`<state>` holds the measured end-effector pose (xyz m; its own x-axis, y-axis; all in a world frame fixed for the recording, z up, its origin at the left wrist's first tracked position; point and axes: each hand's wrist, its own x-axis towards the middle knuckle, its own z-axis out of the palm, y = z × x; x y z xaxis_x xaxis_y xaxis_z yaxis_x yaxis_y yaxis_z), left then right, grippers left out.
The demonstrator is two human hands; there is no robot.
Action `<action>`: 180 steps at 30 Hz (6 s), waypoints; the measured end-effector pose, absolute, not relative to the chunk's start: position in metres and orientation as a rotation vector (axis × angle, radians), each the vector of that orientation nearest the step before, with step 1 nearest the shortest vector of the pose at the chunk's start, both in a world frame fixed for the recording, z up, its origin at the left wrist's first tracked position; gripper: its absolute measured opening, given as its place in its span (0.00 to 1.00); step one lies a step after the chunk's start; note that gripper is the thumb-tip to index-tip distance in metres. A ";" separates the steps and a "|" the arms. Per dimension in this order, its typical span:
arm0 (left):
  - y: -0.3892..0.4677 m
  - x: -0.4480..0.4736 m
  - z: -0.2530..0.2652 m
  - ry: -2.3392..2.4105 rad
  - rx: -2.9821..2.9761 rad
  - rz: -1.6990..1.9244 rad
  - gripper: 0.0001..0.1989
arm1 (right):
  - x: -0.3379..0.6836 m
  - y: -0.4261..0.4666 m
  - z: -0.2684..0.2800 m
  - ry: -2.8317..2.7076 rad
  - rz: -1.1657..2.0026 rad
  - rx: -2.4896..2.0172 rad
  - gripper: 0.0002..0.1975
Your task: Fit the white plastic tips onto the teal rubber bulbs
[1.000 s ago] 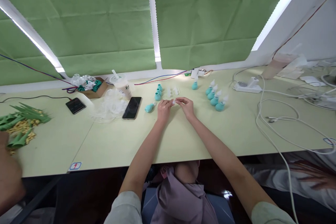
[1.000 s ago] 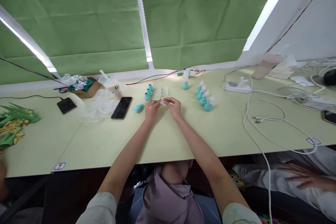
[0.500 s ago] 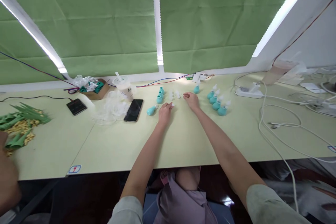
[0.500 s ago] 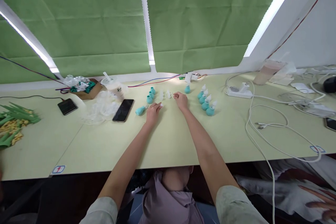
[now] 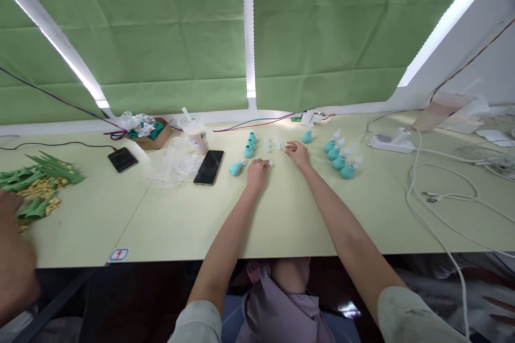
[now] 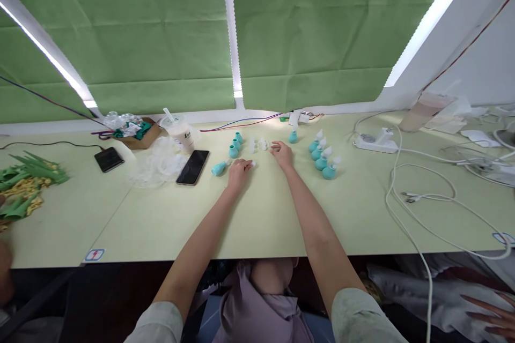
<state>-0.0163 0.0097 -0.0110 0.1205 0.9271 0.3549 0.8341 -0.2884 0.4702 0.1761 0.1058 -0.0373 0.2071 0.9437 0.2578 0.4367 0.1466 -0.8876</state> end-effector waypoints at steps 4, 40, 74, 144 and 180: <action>0.009 -0.016 -0.009 1.768 2.234 0.829 0.11 | 0.178 0.110 -0.041 -1.308 0.713 -1.370 0.16; 0.010 -0.014 -0.012 1.657 2.260 0.776 0.12 | 0.167 0.096 -0.012 -1.616 0.333 -1.812 0.07; 0.007 -0.015 -0.008 1.621 2.270 0.791 0.10 | 0.169 0.096 -0.012 -1.576 0.369 -1.872 0.06; -0.003 -0.031 0.022 2.519 1.670 1.237 0.25 | 0.140 0.070 -0.020 -1.440 0.290 -1.716 0.08; -0.002 -0.046 0.021 2.124 2.182 0.725 0.13 | 0.140 0.073 -0.025 -1.537 0.190 -1.837 0.09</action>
